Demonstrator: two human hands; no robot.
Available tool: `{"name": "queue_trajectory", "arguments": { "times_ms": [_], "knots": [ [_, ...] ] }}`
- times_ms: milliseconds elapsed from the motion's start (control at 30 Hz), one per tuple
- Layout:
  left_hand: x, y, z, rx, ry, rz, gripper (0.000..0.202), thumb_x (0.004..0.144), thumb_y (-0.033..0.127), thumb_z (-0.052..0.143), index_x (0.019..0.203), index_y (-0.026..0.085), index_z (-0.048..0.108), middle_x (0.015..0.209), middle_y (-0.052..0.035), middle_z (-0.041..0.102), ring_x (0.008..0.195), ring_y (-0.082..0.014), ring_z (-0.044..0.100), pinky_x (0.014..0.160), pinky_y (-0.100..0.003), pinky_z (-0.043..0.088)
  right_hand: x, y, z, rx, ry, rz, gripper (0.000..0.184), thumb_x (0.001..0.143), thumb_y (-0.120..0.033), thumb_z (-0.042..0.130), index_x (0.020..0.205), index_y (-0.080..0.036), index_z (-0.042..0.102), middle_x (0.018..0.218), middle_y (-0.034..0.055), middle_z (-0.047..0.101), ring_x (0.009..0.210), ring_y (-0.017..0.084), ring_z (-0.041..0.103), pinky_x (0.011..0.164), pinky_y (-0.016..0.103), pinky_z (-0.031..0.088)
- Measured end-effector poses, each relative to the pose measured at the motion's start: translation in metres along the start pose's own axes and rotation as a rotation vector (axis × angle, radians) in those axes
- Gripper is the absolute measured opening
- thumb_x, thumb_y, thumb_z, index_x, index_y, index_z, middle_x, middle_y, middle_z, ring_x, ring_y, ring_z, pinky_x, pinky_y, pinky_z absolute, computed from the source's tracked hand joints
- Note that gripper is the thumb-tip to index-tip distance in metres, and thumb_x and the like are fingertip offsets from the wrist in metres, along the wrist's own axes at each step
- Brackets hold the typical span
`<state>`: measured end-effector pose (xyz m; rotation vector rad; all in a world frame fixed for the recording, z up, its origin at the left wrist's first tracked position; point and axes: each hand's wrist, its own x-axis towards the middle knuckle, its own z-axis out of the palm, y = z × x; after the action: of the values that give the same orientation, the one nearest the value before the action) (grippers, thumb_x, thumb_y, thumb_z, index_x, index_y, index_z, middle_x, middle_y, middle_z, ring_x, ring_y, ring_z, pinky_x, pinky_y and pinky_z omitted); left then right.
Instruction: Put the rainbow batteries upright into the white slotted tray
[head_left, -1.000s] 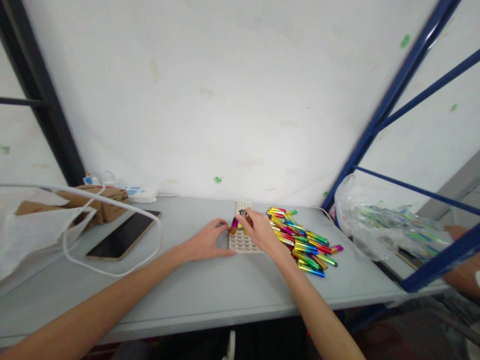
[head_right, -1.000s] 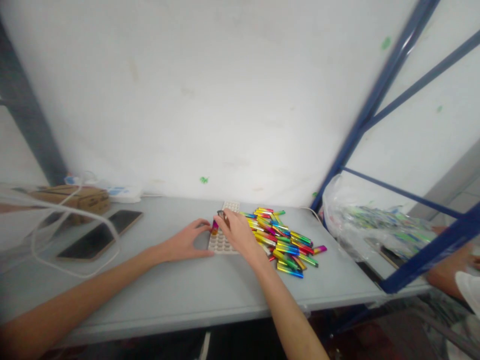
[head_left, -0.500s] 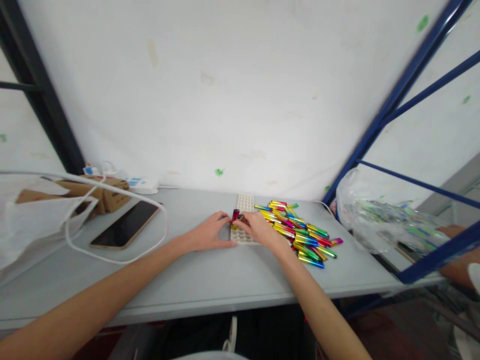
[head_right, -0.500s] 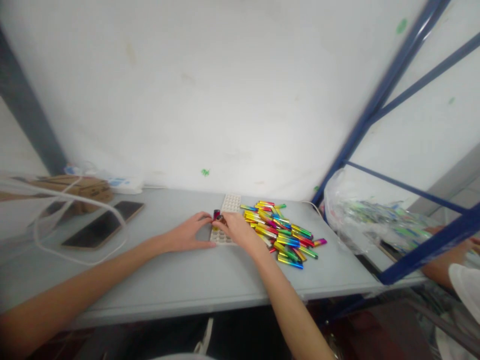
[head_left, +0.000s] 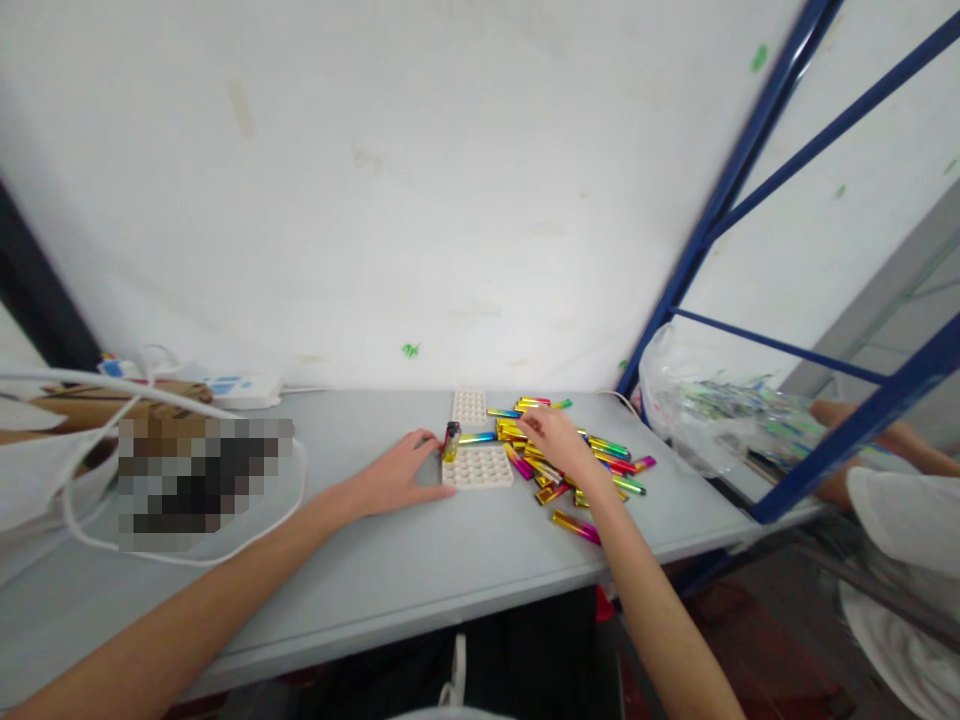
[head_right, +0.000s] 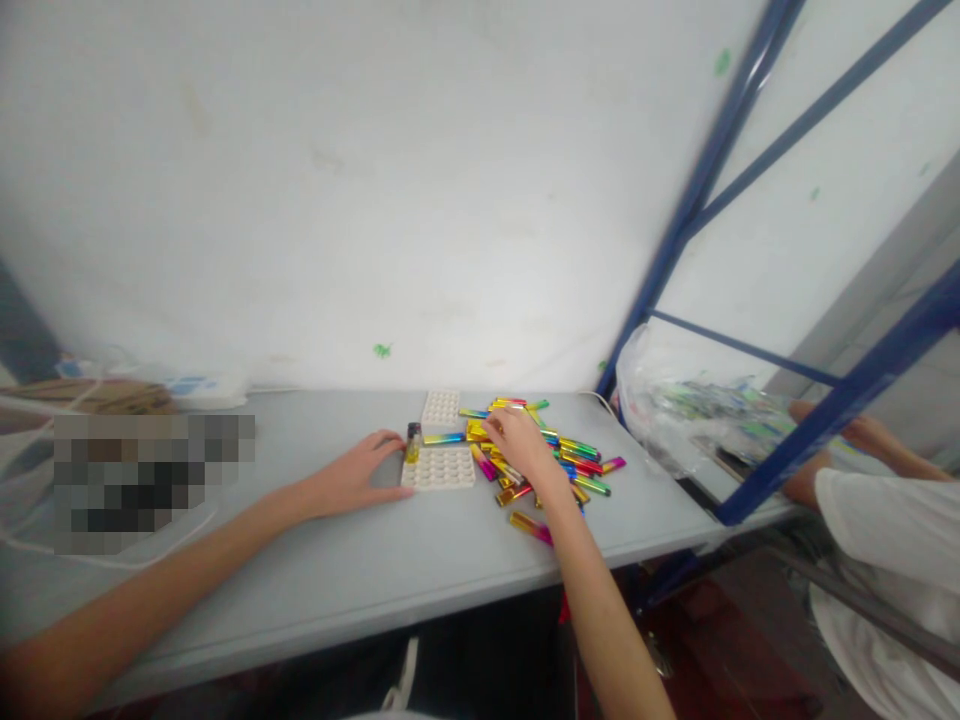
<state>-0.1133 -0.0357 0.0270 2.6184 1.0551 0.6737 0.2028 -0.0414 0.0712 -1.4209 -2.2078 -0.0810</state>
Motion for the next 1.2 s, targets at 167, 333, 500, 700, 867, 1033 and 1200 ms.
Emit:
{"name": "queue_trajectory", "arguments": {
  "times_ms": [167,333,500,700,867,1033,1200],
  "knots": [
    [0.001,0.002,-0.003,0.032,-0.022,-0.011,0.066,0.085,0.071,0.062,0.128,0.021,0.057,0.135,-0.0127,0.057,0.125,-0.0304,0.057,0.113,-0.043,0.043,-0.014,0.062,-0.008,-0.041,-0.005,0.103,0.027,0.098,-0.037,0.059,0.111,-0.016,0.070,0.114,0.0131,0.071,0.108,0.025,0.062,0.100,0.037,0.044],
    [0.000,0.003,-0.005,0.032,-0.022,-0.023,0.067,0.084,0.070,0.063,0.128,0.020,0.058,0.135,-0.0128,0.058,0.124,-0.0306,0.058,0.112,-0.042,0.045,-0.017,0.078,0.004,-0.061,-0.122,0.145,0.022,0.095,-0.031,0.063,0.105,-0.015,0.073,0.106,0.0130,0.072,0.101,0.025,0.065,0.095,0.036,0.047],
    [-0.001,0.002,-0.004,0.040,-0.029,-0.019,0.066,0.086,0.070,0.063,0.129,0.021,0.057,0.137,-0.0127,0.057,0.126,-0.0305,0.057,0.113,-0.042,0.044,-0.014,0.075,-0.001,0.038,0.034,0.083,0.019,0.094,-0.029,0.062,0.105,-0.017,0.071,0.108,0.0130,0.071,0.103,0.025,0.064,0.097,0.039,0.047],
    [0.000,0.002,-0.005,0.039,-0.055,-0.024,0.067,0.086,0.069,0.063,0.131,0.020,0.054,0.138,-0.0131,0.056,0.126,-0.0301,0.057,0.113,-0.042,0.044,-0.007,0.056,-0.009,0.454,0.248,0.179,0.041,0.099,-0.050,0.051,0.122,-0.018,0.063,0.083,0.0037,0.072,0.077,0.019,0.066,0.081,0.034,0.051],
    [0.000,0.002,-0.005,0.022,-0.039,-0.013,0.067,0.086,0.070,0.062,0.130,0.019,0.055,0.137,-0.0127,0.056,0.126,-0.0305,0.057,0.113,-0.043,0.044,0.001,0.026,-0.009,0.745,0.336,0.262,0.043,0.087,-0.056,0.067,0.108,-0.018,0.071,0.063,-0.0036,0.056,0.056,0.013,0.047,0.056,0.025,0.039],
    [0.000,0.000,-0.003,0.019,0.000,0.014,0.064,0.085,0.070,0.063,0.128,0.022,0.058,0.134,-0.0109,0.059,0.123,-0.0305,0.059,0.110,-0.043,0.047,0.004,-0.011,-0.002,1.057,0.296,0.280,0.041,0.087,-0.059,0.066,0.081,-0.019,0.067,0.069,-0.0013,0.056,0.065,0.014,0.052,0.064,0.026,0.046],
    [0.000,0.000,-0.003,0.021,-0.006,-0.009,0.067,0.084,0.070,0.065,0.127,0.020,0.059,0.134,-0.0123,0.059,0.124,-0.0311,0.058,0.111,-0.042,0.045,0.003,-0.050,0.009,1.436,0.070,0.301,0.045,0.087,-0.068,0.060,0.090,-0.024,0.056,0.069,-0.0043,0.053,0.056,0.012,0.050,0.055,0.025,0.047]
  ]
}}
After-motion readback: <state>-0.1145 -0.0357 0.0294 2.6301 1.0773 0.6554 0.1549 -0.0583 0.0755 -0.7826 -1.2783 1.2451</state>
